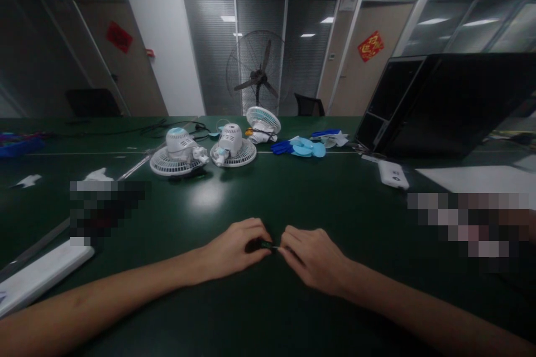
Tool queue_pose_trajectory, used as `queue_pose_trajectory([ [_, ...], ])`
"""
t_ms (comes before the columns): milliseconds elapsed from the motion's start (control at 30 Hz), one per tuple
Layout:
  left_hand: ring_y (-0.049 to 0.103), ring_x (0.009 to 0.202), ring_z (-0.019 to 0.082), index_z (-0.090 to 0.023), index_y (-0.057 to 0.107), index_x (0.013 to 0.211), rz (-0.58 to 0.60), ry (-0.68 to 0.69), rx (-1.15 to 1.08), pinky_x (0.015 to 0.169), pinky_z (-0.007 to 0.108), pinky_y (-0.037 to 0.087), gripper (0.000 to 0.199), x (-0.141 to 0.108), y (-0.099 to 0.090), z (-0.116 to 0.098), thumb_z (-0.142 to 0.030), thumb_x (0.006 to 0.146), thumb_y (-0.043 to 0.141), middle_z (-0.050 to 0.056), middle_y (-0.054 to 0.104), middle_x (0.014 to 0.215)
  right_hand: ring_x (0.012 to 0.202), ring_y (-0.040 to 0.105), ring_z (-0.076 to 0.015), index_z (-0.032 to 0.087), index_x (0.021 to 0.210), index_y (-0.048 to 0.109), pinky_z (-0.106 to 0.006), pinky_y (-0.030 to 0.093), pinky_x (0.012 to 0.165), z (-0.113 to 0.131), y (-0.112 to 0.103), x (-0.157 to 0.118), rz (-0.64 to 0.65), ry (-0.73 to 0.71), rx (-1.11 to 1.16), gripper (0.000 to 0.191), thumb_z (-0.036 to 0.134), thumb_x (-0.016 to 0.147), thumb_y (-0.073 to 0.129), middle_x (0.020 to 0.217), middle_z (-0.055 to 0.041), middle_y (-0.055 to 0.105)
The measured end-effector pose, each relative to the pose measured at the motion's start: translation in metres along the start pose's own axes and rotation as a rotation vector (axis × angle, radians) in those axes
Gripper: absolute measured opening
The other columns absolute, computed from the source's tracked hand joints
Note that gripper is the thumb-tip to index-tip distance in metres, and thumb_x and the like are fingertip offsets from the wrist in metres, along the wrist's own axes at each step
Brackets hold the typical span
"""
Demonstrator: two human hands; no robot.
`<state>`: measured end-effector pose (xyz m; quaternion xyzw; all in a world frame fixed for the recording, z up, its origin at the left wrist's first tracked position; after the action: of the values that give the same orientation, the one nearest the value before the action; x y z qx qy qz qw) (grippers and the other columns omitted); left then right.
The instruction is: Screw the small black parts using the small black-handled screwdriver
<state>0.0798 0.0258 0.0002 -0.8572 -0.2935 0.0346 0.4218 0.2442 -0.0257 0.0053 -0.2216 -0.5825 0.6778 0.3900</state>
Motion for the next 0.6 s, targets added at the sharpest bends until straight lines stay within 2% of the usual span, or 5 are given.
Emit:
queue_pose_trajectory([
  [167, 0.061, 0.087, 0.015, -0.019, 0.069, 0.114, 0.003, 0.01, -0.001, 0.075, 0.027, 0.05, 0.019, -0.0001, -0.0045, -0.0055, -0.027, 0.097, 0.065, 0.005, 0.064, 0.107, 0.073, 0.056, -0.0148, 0.018, 0.101, 0.062, -0.027, 0.034, 0.061, -0.0018, -0.0019, -0.0039, -0.041, 0.0, 0.012, 0.011, 0.023, 0.104, 0.053, 0.094, -0.0022, 0.062],
  [367, 0.061, 0.101, 0.019, -0.019, 0.069, 0.114, 0.046, 0.095, 0.043, 0.088, 0.032, 0.05, 0.019, -0.001, -0.0017, -0.0096, -0.029, 0.098, 0.067, 0.006, 0.066, 0.109, 0.071, 0.055, -0.0135, 0.018, 0.101, 0.063, -0.025, 0.032, 0.06, 0.0, -0.004, -0.0037, -0.057, -0.009, 0.058, 0.011, 0.022, 0.104, 0.053, 0.094, -0.0023, 0.063],
  [600, 0.061, 0.1, 0.02, -0.019, 0.069, 0.113, 0.061, 0.107, 0.042, 0.087, 0.031, 0.049, 0.019, 0.0008, 0.0003, -0.0074, -0.03, 0.097, 0.069, 0.006, 0.065, 0.108, 0.074, 0.058, -0.0153, 0.018, 0.102, 0.065, -0.027, 0.033, 0.061, 0.0042, -0.0007, 0.001, -0.066, -0.034, 0.022, 0.011, 0.022, 0.104, 0.055, 0.096, -0.003, 0.064],
])
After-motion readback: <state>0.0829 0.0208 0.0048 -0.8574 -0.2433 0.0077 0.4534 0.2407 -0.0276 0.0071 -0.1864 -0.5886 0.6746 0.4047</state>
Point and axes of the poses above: each hand's wrist, its own x-axis towards the middle knuckle, its own y-axis out of the palm, z = x × y, the point moved 6 cm from there along x, towards the middle knuckle
